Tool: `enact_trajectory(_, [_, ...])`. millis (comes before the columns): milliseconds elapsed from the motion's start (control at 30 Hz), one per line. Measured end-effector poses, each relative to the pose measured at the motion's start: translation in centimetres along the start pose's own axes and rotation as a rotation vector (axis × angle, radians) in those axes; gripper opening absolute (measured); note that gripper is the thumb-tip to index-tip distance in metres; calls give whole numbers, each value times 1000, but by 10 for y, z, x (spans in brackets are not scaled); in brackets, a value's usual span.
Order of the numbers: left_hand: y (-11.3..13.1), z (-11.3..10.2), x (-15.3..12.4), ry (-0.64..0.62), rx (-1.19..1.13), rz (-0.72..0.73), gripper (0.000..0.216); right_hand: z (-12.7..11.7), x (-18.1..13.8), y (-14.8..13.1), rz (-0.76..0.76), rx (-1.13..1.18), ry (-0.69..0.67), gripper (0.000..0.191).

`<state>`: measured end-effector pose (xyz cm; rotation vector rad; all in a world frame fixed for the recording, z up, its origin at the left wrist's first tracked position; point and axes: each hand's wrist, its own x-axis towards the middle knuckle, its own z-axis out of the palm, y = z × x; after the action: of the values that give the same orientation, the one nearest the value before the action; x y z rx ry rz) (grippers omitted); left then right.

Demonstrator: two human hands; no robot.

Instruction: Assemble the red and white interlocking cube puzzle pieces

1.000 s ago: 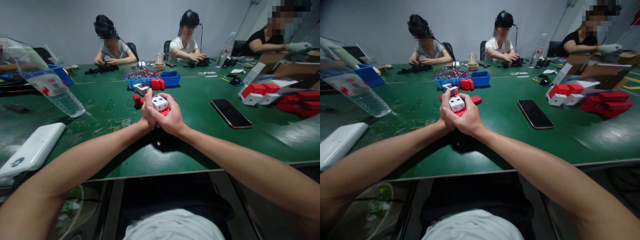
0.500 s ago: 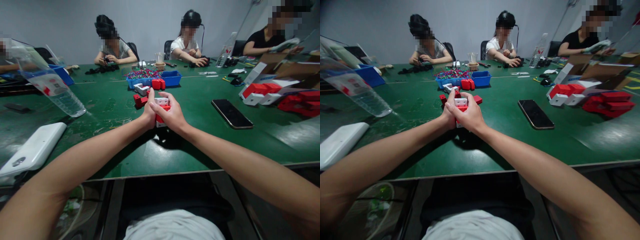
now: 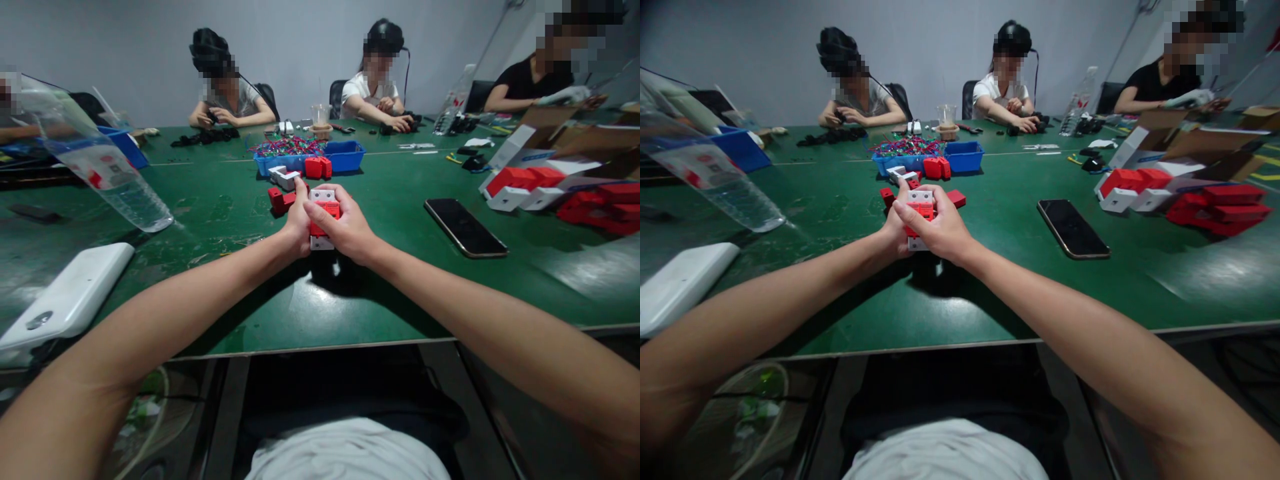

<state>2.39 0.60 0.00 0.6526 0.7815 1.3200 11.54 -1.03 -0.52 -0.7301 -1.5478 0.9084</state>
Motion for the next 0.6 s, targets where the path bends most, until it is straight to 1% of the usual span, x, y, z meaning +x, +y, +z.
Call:
enact_trajectory(200, [1, 0, 3, 41, 0, 8, 51, 0, 0, 1, -16, -17, 1, 56])
enact_trajectory(367, [3, 1, 3, 31, 15, -19, 57, 0, 1, 0, -12, -1, 6, 57])
enact_trajectory(433, [5, 2, 3, -13, 50, -89, 64, 0, 3, 0, 46, 57, 16, 59])
enact_trajectory(533, [7, 4, 2, -69, 103, -210, 73, -1, 8, 2, 233, 210, 7, 58])
enact_trajectory(600, [7, 5, 2, -81, 112, -264, 73, -3, 11, 3, 330, 296, 6, 56])
